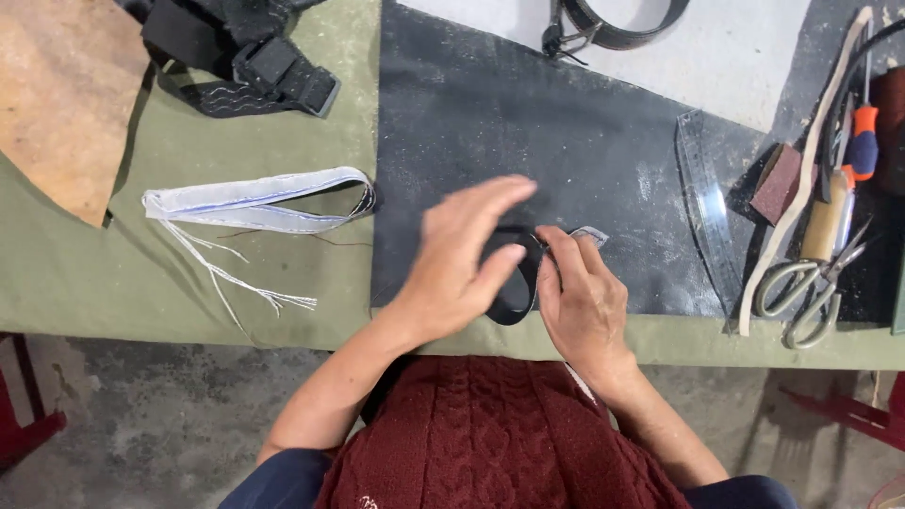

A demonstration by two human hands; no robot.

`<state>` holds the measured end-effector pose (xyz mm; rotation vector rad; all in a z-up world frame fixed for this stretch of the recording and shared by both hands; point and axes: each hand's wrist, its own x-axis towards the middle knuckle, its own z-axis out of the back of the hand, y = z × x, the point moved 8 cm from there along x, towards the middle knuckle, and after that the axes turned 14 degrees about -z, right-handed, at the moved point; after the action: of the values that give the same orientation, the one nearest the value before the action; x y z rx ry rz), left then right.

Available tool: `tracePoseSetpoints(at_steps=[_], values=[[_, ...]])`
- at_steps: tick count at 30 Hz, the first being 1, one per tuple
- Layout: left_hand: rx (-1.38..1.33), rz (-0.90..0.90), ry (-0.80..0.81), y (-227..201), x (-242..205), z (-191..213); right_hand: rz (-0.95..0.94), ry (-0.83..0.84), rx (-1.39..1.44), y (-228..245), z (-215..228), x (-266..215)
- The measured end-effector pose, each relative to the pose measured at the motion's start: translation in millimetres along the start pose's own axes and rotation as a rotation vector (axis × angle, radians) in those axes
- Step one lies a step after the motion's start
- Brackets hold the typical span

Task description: Hand-stitching a fabric strap and aligning it with leather components at a workshop table.

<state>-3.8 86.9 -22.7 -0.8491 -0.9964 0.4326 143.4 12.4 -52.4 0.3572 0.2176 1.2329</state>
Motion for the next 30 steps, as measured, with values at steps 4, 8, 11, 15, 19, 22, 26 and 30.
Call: tracePoseSetpoints(at_steps=[4, 8, 11, 15, 19, 22, 26, 30], values=[[-0.142, 0.169, 0.235, 33.5, -7.1, -26.1, 0.029, -0.052, -0.086, 9.9, 2.6, -3.2], [-0.346, 0.261, 0.220, 52.1, -15.7, -28.0, 0.039, -0.001, -0.118, 16.9, 2.3, -6.6], [-0.439, 0.360, 0.267, 70.6, -28.3, -39.4, 0.061, 0.026, -0.099, 24.9, 10.4, -7.4], [-0.438, 0.405, 0.298, 82.8, -34.4, -47.7, 0.145, -0.026, -0.134, 26.3, 16.0, -11.8], [-0.474, 0.353, 0.312, 68.5, -25.8, -60.8, 0.192, -0.033, -0.078, 2.8, 19.9, -13.1], [-0.536, 0.277, 0.278, 59.0, -17.0, -75.2, 0.262, -0.041, -0.055, 0.4, 37.5, -11.2], [-0.341, 0.276, 0.358, 51.6, -7.3, -83.2, 0.338, -0.043, -0.099, -4.8, 55.6, -12.9], [-0.304, 0.337, 0.394, 51.8, -6.9, -87.9, 0.381, -0.072, -0.201, -17.0, 65.4, -15.9]])
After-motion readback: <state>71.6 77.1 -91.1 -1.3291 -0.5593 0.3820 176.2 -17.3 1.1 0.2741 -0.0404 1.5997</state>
